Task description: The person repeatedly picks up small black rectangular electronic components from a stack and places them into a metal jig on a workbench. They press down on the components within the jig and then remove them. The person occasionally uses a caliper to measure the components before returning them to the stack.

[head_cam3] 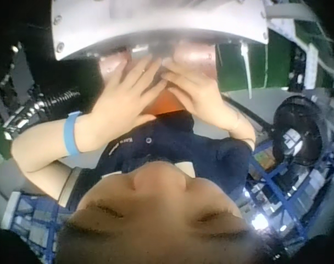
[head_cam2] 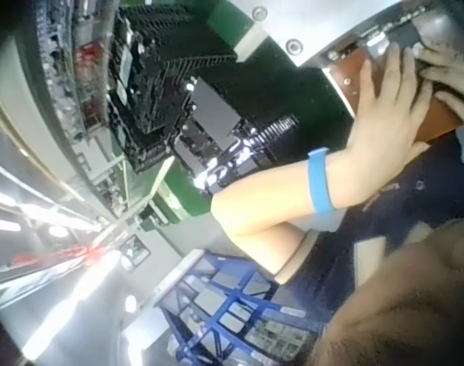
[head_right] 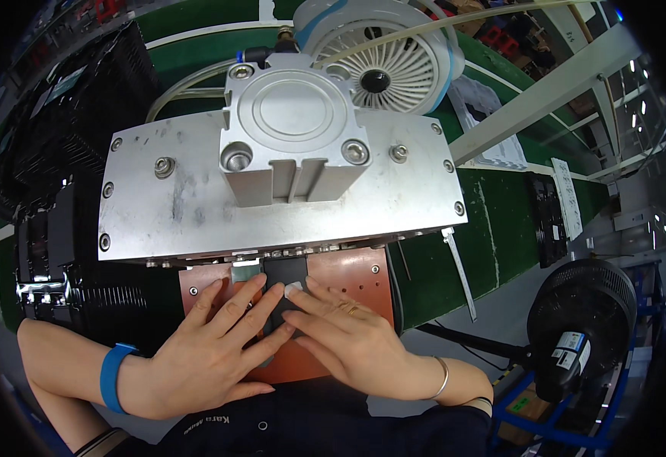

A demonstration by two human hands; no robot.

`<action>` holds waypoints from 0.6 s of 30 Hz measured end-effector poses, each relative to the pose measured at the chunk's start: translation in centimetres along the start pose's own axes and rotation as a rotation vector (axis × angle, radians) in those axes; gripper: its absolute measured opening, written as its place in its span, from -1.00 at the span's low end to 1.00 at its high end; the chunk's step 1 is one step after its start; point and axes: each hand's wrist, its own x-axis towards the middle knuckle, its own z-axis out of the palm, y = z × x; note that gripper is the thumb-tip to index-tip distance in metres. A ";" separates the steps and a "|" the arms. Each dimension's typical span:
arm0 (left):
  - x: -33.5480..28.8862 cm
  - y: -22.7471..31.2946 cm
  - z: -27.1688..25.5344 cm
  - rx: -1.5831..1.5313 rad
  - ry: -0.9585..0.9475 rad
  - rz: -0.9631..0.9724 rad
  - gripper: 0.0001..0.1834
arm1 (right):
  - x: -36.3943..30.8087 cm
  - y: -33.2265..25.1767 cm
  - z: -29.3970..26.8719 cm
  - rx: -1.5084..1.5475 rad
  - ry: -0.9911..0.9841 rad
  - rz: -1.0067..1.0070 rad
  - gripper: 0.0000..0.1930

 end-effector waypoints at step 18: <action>-0.9 -1.0 -2.8 -0.730 0.228 -0.235 -0.73 | -0.2 1.3 -0.1 1.151 0.190 0.532 -0.77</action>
